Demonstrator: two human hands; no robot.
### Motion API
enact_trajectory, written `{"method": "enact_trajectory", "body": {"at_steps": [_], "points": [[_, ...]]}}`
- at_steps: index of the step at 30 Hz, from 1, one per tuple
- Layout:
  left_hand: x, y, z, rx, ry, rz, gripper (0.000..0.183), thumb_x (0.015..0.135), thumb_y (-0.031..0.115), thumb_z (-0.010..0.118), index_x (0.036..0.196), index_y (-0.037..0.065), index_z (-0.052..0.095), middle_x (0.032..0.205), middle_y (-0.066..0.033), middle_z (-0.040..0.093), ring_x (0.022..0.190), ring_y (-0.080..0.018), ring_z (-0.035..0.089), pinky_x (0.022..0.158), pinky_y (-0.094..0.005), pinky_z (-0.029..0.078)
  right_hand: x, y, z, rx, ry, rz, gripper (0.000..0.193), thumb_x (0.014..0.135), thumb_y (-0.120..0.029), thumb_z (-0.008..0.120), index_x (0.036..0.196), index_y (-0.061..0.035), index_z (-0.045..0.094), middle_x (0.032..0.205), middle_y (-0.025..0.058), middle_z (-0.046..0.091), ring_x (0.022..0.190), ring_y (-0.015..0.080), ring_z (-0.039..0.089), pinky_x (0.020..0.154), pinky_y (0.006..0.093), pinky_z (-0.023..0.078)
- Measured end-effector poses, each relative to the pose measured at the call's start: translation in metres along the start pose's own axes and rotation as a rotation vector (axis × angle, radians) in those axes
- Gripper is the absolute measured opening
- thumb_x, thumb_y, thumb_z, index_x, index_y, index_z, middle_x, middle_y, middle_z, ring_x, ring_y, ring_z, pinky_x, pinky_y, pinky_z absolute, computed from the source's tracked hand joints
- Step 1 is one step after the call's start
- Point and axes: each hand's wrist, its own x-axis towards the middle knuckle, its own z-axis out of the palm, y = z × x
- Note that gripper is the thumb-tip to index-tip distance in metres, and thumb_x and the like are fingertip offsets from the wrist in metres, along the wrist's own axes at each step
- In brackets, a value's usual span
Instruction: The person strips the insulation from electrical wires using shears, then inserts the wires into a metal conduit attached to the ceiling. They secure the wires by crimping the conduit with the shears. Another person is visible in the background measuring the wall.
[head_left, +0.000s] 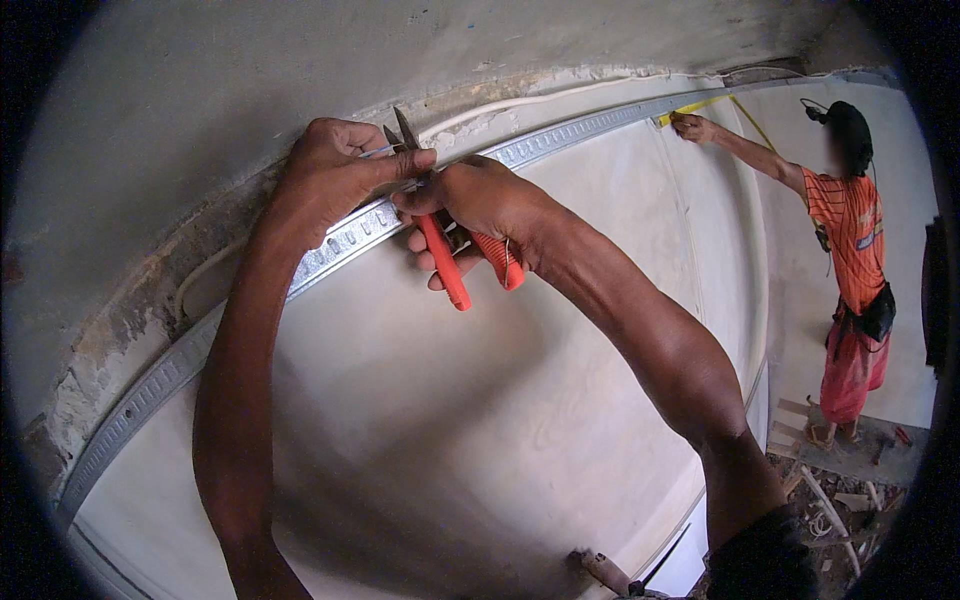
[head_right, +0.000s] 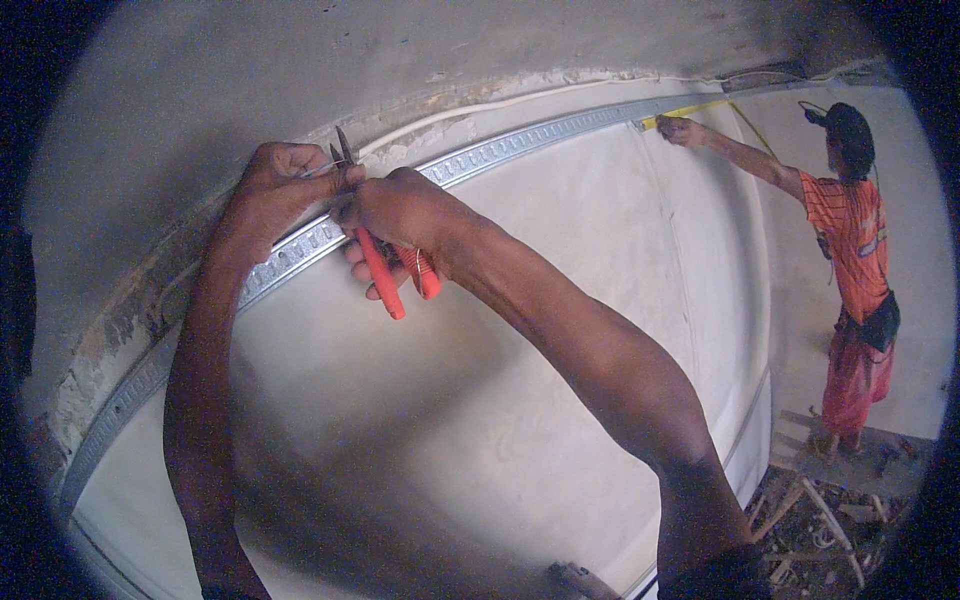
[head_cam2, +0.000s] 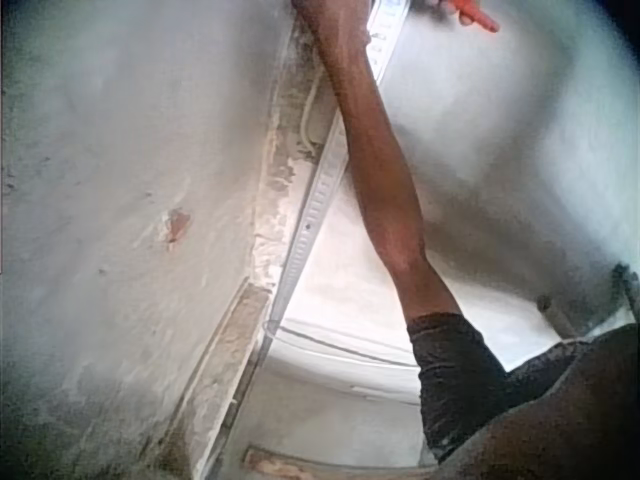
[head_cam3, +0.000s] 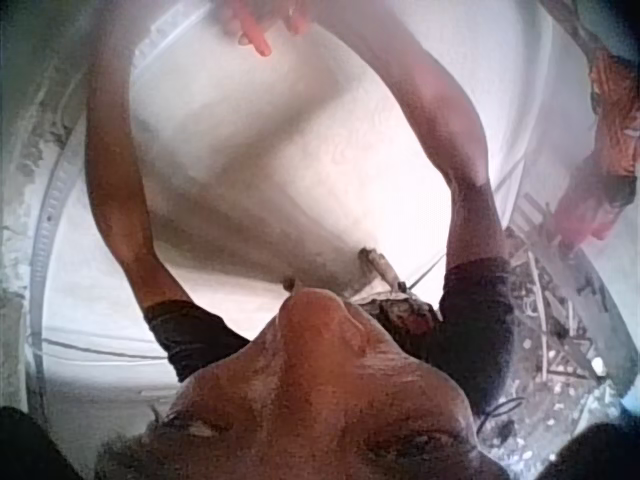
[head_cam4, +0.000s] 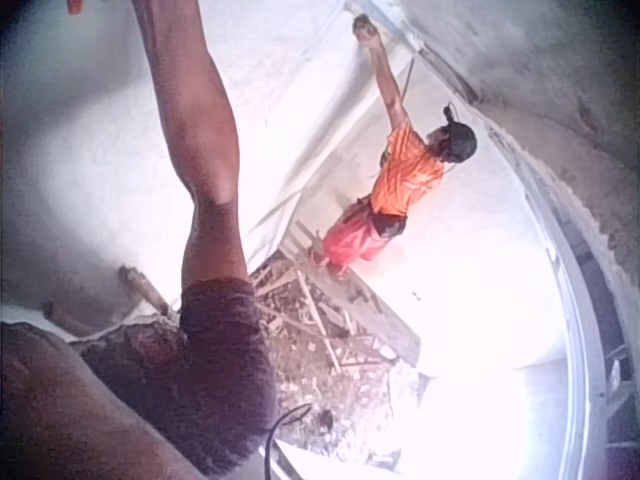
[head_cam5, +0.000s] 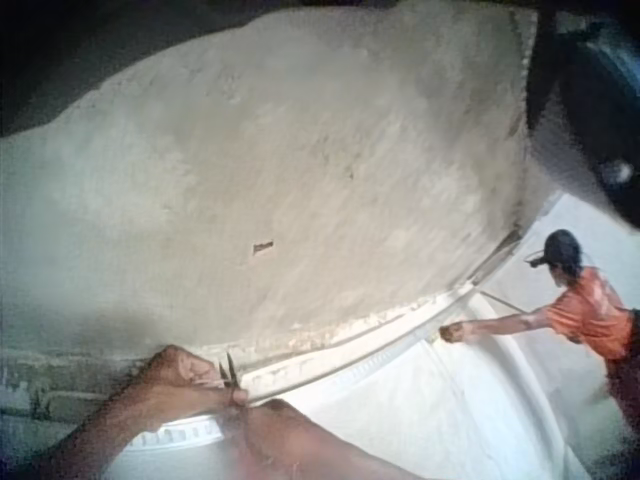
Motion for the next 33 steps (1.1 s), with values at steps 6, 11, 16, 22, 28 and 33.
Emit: {"method": "enact_trajectory", "body": {"at_steps": [6,11,16,22,28,33], "points": [[0.003,-0.003,-0.007,-0.052,0.002,0.012,0.042,0.072,0.037,0.090,0.073,0.000,0.070,0.061,-0.0034,0.062,0.054,-0.0105,0.052,0.050,-0.0282,0.040,0.009,-0.001,0.010,0.077,0.017,-0.013,0.024,0.094,-0.020,0.058,0.099,0.0036,0.061,0.086,0.0149,0.064,0.070,0.0253,0.067,0.057,0.0452,0.062],[0.003,0.001,-0.006,-0.004,0.003,0.005,0.042,0.073,0.035,0.090,0.071,0.000,0.069,0.060,-0.0030,0.061,0.054,-0.0100,0.051,0.050,-0.0287,0.039,0.004,-0.001,0.008,0.125,-0.002,-0.018,0.025,0.100,-0.021,0.057,0.105,0.0032,0.059,0.087,0.0131,0.063,0.074,0.0251,0.067,0.065,0.0460,0.064],[0.006,-0.001,-0.005,-0.033,-0.012,0.044,0.041,0.075,0.035,0.088,0.069,-0.001,0.069,0.060,-0.0033,0.060,0.055,-0.0097,0.050,0.050,-0.0296,0.039,0.008,0.001,0.010,0.267,-0.018,-0.038,0.021,0.101,-0.017,0.054,0.104,0.0034,0.058,0.087,0.0143,0.063,0.074,0.0275,0.067,0.068,0.0500,0.063],[0.004,0.004,-0.010,-0.031,-0.068,-0.016,0.035,0.084,0.030,0.082,0.090,-0.003,0.071,0.077,-0.0106,0.071,0.065,-0.0153,0.062,0.060,-0.0304,0.049,0.013,0.003,0.014,0.409,-0.079,-0.061,0.019,0.100,-0.014,0.054,0.104,0.0049,0.056,0.087,0.0150,0.062,0.074,0.0293,0.067,0.071,0.0580,0.061],[0.000,0.009,-0.013,-0.050,0.008,-0.002,0.022,0.090,0.013,0.069,0.104,-0.004,0.069,0.092,-0.0181,0.074,0.083,-0.0162,0.067,0.076,-0.0294,0.052,0.011,0.006,0.007,0.334,-0.125,-0.033,0.021,0.100,-0.015,0.053,0.103,0.0055,0.058,0.089,0.0164,0.063,0.076,0.0300,0.068,0.074,0.0567,0.061],[-0.003,0.007,-0.009,-0.017,0.009,0.048,0.020,0.090,0.017,0.068,0.103,0.003,0.072,0.088,-0.0071,0.072,0.077,-0.0100,0.061,0.065,-0.0261,0.047,-0.001,0.009,0.000,0.336,-0.167,-0.029,0.024,0.100,-0.016,0.055,0.105,0.0064,0.059,0.090,0.0181,0.064,0.076,0.0302,0.068,0.074,0.0550,0.061]]}}
